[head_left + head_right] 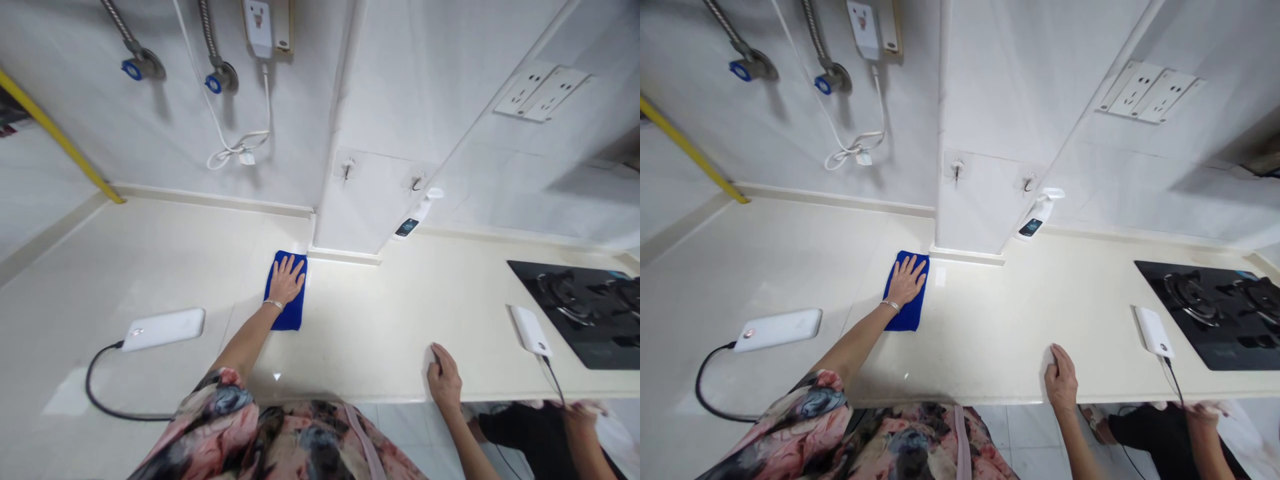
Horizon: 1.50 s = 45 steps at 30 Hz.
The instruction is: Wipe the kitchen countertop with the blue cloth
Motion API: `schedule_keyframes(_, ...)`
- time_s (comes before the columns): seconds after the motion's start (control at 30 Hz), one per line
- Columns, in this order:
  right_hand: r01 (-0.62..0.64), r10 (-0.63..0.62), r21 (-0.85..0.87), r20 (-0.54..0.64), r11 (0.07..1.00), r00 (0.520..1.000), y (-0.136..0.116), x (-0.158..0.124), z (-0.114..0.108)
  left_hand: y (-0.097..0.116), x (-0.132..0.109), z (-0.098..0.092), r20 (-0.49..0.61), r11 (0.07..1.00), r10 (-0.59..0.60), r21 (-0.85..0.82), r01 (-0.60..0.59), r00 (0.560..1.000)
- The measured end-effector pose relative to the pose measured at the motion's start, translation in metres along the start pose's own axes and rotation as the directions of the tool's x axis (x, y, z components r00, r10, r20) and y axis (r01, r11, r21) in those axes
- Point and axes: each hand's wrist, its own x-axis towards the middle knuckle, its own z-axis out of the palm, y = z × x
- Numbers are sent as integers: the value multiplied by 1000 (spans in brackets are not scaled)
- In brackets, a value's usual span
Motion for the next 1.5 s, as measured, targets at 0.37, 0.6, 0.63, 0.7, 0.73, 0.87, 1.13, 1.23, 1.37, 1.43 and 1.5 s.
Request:
schedule_keyframes(0.37, -31, 34, -53, 60, 998, 998, -1, -5, -4, -2, 11, -1, 4, 999, -18, -29, 18, 1000)
schedule_keyframes(0.6, -65, 73, -84, 95, 994, 993, -5, -5, -10, -6, 43, 1, 12, 997, -47, -68, 48, 999)
schedule_keyframes(0.63, -64, 72, -83, 99, 994, 992, -4, -5, -11, -6, 47, 2, 11, 996, -48, -69, 48, 999)
schedule_keyframes(0.7, -55, 63, -78, 106, 995, 992, -2, -6, -11, -8, 56, 4, 7, 997, -42, -71, 43, 999)
schedule_keyframes(0.73, -52, 60, -77, 110, 996, 992, 0, -6, -11, -10, 60, 5, 5, 997, -37, -72, 37, 999)
schedule_keyframes(0.87, -87, 96, -89, 109, 992, 989, -1, -7, -11, -18, 76, 10, 11, 997, -8, -73, 9, 1000)
schedule_keyframes(1.13, -89, 108, -119, 166, 989, 980, 9, -10, -19, -32, 118, 14, 45, 997, 37, -66, -34, 998)
schedule_keyframes(1.23, -41, 63, -115, 196, 993, 978, 20, -10, -22, -36, 136, 18, 37, 997, 43, -62, -41, 998)
schedule_keyframes(1.37, -35, 62, -138, 196, 990, 979, 21, -10, -24, -42, 157, 26, 9, 996, 41, -82, -40, 999)
schedule_keyframes(1.43, -42, 70, -148, 188, 988, 980, 15, -9, -24, -44, 167, 29, 6, 995, 35, -94, -34, 999)
schedule_keyframes(1.5, -32, 58, -146, 175, 989, 983, 7, -6, -24, -46, 177, 32, 0, 994, 30, -106, -30, 1000)
